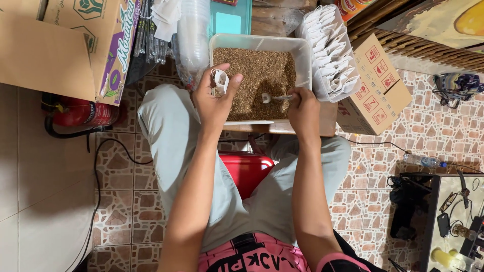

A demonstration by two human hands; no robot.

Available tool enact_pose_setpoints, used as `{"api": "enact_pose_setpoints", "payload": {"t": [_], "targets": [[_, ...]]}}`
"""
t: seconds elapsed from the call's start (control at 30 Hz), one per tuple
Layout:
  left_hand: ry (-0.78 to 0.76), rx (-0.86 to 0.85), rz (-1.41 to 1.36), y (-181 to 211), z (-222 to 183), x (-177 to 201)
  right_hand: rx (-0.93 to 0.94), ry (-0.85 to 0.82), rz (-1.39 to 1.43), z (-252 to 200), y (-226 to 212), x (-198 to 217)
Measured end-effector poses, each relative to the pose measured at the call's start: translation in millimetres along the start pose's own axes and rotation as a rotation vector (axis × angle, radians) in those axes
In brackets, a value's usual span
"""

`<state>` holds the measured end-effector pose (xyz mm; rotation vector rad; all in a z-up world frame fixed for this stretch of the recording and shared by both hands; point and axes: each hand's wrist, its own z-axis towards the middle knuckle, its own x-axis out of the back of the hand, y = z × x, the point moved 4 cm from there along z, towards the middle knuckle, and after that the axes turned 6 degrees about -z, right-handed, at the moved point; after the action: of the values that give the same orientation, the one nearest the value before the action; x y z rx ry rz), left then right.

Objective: Filling small white packets with granular material using a spoon from a large container.

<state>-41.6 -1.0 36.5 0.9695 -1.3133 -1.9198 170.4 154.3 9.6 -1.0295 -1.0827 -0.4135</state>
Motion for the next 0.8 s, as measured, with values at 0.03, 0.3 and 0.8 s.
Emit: {"api": "enact_pose_setpoints", "payload": {"t": [0.03, 0.3, 0.8], "targets": [[0.003, -0.001, 0.002, -1, -1, 1, 0.002, -0.002, 0.001, 1, 6, -4], [0.013, 0.007, -0.002, -11, -1, 0, -0.060, 0.143, 0.034, 28, 32, -12], [-0.062, -0.062, 0.156, -7, 2, -2, -0.306, -0.112, 0.508, 17, -4, -31]]}}
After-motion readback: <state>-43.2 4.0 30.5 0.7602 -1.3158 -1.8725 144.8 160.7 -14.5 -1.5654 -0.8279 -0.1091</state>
